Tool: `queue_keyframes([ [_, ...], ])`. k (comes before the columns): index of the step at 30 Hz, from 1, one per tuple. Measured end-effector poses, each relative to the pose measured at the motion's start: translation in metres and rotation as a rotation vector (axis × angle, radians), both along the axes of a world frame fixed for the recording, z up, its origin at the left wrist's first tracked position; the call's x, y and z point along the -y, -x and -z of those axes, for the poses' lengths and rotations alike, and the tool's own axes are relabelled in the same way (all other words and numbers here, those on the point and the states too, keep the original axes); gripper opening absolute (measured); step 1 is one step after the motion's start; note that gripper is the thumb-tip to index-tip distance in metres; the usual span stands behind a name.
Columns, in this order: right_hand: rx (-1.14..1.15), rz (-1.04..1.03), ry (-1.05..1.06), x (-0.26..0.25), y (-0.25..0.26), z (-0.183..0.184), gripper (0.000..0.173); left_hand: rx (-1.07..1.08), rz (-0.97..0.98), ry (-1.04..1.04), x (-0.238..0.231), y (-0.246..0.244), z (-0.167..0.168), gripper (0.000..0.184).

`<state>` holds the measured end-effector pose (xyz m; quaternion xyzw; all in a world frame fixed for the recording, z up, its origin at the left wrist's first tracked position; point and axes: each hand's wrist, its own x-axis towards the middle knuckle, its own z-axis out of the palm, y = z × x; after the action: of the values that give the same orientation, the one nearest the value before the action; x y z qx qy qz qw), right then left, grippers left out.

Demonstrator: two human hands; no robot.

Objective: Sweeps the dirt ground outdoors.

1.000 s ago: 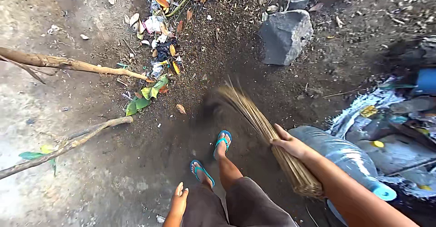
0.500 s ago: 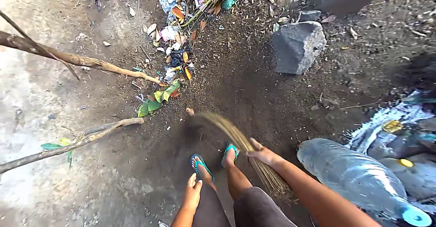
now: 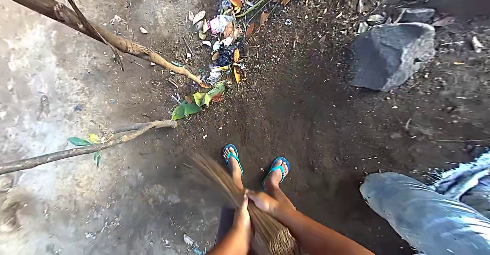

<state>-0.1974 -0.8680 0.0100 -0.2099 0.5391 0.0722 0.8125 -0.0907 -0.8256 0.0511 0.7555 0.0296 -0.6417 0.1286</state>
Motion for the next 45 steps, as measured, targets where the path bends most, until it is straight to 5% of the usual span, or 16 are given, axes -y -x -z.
queue_keyframes([
  [4, -0.286, 0.799, 0.195, 0.039, -0.015, 0.019, 0.056, -0.25, 0.392, 0.132, 0.103, -0.007, 0.071, 0.046],
  [7, -0.3, 1.035, 0.333, 0.049, -0.028, 0.001, 0.07, -0.393, 0.546, 0.1, 0.146, -0.009, 0.058, 0.057],
  [11, -0.097, 0.997, 0.308, 0.025, -0.083, -0.055, 0.102, -0.419, 0.679, 0.105, 0.156, -0.082, -0.015, 0.072],
  [14, 0.195, 0.772, 0.079, 0.015, -0.109, -0.092, 0.09, -0.269, 0.697, 0.01, 0.157, -0.168, -0.083, 0.09],
  [17, 0.243, 0.601, 0.0, 0.019, -0.113, -0.085, 0.071, 0.036, 0.621, -0.024, 0.165, -0.246, -0.125, 0.096],
  [20, 0.165, 0.589, 0.014, 0.034, -0.111, -0.065, 0.059, 0.332, 0.629, -0.057, 0.199, -0.311, -0.097, 0.098],
  [23, 0.137, 0.609, 0.032, 0.047, -0.114, -0.054, 0.055, 0.447, 0.642, -0.101, 0.257, -0.346, -0.012, 0.089],
  [26, 0.083, 0.655, 0.067, 0.052, -0.114, -0.041, 0.055, 0.372, 0.707, -0.147, 0.281, -0.305, 0.069, 0.062],
  [28, 0.015, 0.687, 0.084, 0.048, -0.106, -0.034, 0.055, 0.179, 0.795, -0.2, 0.263, -0.253, 0.079, 0.061],
  [31, -0.04, 0.691, 0.06, 0.041, -0.105, -0.027, 0.059, -0.116, 0.72, -0.23, 0.225, -0.211, 0.039, 0.056],
  [34, -0.008, 0.673, 0.071, 0.053, -0.12, -0.042, 0.073, -0.258, 0.36, -0.097, 0.199, -0.205, -0.009, 0.03],
  [36, 0.031, 0.719, 0.051, 0.057, -0.139, -0.065, 0.079, -0.233, 0.294, -0.034, 0.187, -0.194, -0.035, 0.03],
  [40, 0.043, 0.92, -0.118, 0.061, -0.174, -0.107, 0.072, -0.09, 0.462, 0.038, 0.158, -0.173, -0.064, 0.04],
  [45, 0.124, 0.846, -0.36, 0.044, -0.172, -0.089, 0.066, 0.045, 0.38, 0.01, 0.116, -0.179, -0.062, 0.046],
])
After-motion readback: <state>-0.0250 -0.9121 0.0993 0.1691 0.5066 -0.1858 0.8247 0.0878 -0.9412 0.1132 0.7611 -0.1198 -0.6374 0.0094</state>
